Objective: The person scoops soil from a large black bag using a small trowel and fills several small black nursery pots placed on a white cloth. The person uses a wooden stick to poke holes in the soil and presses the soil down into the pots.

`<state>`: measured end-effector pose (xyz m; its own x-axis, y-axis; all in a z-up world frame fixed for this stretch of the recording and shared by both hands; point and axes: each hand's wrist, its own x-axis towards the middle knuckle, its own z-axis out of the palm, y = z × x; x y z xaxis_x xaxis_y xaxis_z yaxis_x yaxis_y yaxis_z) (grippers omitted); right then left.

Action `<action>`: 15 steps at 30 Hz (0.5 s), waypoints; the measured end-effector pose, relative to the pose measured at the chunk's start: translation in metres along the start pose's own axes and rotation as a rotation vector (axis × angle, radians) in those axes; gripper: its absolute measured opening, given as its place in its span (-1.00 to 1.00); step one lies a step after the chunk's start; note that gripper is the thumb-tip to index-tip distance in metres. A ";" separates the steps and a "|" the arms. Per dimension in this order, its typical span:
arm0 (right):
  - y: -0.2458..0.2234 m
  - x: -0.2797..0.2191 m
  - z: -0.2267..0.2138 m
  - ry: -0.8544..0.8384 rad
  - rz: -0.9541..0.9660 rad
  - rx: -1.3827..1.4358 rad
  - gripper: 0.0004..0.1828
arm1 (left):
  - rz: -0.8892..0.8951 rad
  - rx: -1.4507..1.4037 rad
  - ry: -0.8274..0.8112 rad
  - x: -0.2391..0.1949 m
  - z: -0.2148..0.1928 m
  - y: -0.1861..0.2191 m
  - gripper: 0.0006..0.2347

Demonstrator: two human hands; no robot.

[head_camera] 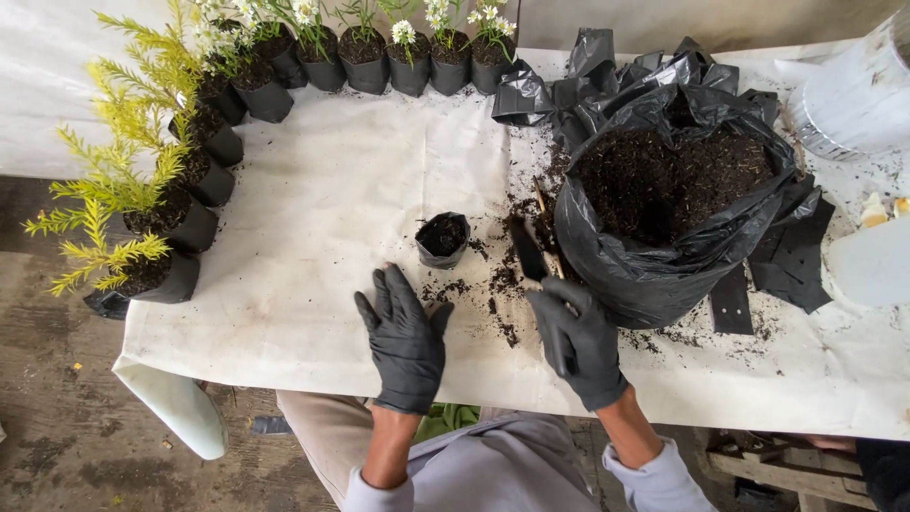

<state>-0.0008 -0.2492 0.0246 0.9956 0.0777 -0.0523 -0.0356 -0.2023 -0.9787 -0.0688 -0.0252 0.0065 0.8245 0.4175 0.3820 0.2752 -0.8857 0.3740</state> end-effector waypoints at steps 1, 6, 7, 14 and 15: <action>0.001 -0.006 -0.005 -0.026 -0.011 0.002 -0.68 | 0.025 -0.028 0.031 -0.003 0.000 0.006 -0.18; 0.002 -0.020 -0.026 -0.100 -0.041 0.005 -0.70 | 0.063 -0.137 0.049 -0.023 0.016 0.034 -0.16; -0.002 -0.015 -0.026 -0.125 -0.051 0.007 -0.71 | 0.093 -0.149 0.027 -0.025 0.017 0.039 -0.15; -0.033 0.017 -0.007 -0.249 -0.116 0.032 -0.73 | 0.177 -0.289 0.025 -0.017 0.022 0.060 -0.30; -0.030 0.009 -0.013 -0.249 -0.121 0.033 -0.73 | 0.179 -0.289 0.029 -0.018 0.020 0.055 -0.30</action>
<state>0.0100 -0.2553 0.0564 0.9411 0.3373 0.0218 0.0750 -0.1452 -0.9866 -0.0587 -0.0855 0.0037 0.8318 0.2699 0.4851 -0.0276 -0.8527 0.5216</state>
